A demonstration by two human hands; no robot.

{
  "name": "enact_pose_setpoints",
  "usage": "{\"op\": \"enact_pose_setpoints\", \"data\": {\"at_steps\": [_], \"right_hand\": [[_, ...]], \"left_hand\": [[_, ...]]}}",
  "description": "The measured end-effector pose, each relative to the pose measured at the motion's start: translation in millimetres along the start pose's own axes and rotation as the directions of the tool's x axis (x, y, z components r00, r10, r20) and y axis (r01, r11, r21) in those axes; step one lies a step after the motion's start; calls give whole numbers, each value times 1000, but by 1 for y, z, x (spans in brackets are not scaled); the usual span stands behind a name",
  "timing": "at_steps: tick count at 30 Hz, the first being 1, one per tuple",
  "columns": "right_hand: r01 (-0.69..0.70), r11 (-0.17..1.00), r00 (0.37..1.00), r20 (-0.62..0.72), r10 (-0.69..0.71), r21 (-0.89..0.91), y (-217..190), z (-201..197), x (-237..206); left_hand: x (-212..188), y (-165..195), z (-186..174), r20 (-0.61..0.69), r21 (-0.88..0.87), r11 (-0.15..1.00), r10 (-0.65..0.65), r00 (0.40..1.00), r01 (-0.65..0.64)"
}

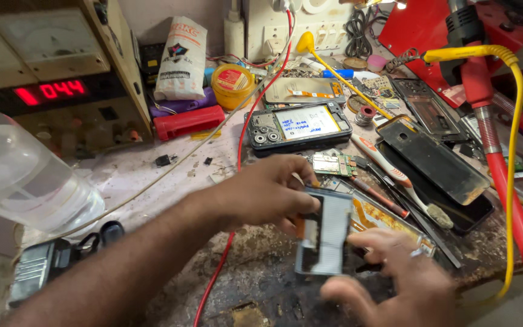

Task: The person disassembles a smartphone, removes the battery and motherboard, and uses a multimeter to test electrical continuity on the motherboard and battery contacts. The person handles the phone casing, battery, motherboard, and multimeter probes throughout the process.

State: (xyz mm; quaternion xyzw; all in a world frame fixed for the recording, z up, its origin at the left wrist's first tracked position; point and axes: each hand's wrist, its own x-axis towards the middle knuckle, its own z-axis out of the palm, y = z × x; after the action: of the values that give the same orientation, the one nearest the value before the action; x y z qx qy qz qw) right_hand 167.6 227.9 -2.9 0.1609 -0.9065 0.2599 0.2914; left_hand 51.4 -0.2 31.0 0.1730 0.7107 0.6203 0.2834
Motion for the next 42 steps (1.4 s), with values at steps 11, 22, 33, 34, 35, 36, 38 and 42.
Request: {"op": "enact_pose_setpoints", "data": {"at_steps": [11, 22, 33, 34, 35, 36, 38, 42], "right_hand": [[-25, 994, 998, 59, 32, -106, -28, 14, -19], [-65, 991, 995, 70, 73, -114, -29, 6, -20], [1, 999, 998, 64, 3, -51, -19, -7, -29], [-3, 999, 998, 64, 6, -47, -16, -9, -30], [9, 999, 998, 60, -6, -50, -12, -9, -31], [24, 998, 998, 56, -21, -50, -9, -10, -31], [36, 999, 998, 43, -35, -36, -2, -11, -30], [-13, 1000, 997, 77, 14, -16, 2, -15, -30]], "left_hand": [[-42, 31, 12, 33, 780, 614, 156, 987, -122], [-51, 56, 32, -177, 864, 498, 168, 970, 71], [-87, 63, 51, -247, 927, 349, 845, 475, -139], [-99, 63, 45, -272, 961, 271, 890, 365, 55], [-111, 61, 40, -310, 921, 249, 934, 176, 301], [-124, 55, 34, -589, 776, 526, 802, 100, 349], [-150, 38, 21, -892, 420, 840, 452, -15, 344], [-176, -9, -7, -942, 333, 923, 334, 30, 190]]}}
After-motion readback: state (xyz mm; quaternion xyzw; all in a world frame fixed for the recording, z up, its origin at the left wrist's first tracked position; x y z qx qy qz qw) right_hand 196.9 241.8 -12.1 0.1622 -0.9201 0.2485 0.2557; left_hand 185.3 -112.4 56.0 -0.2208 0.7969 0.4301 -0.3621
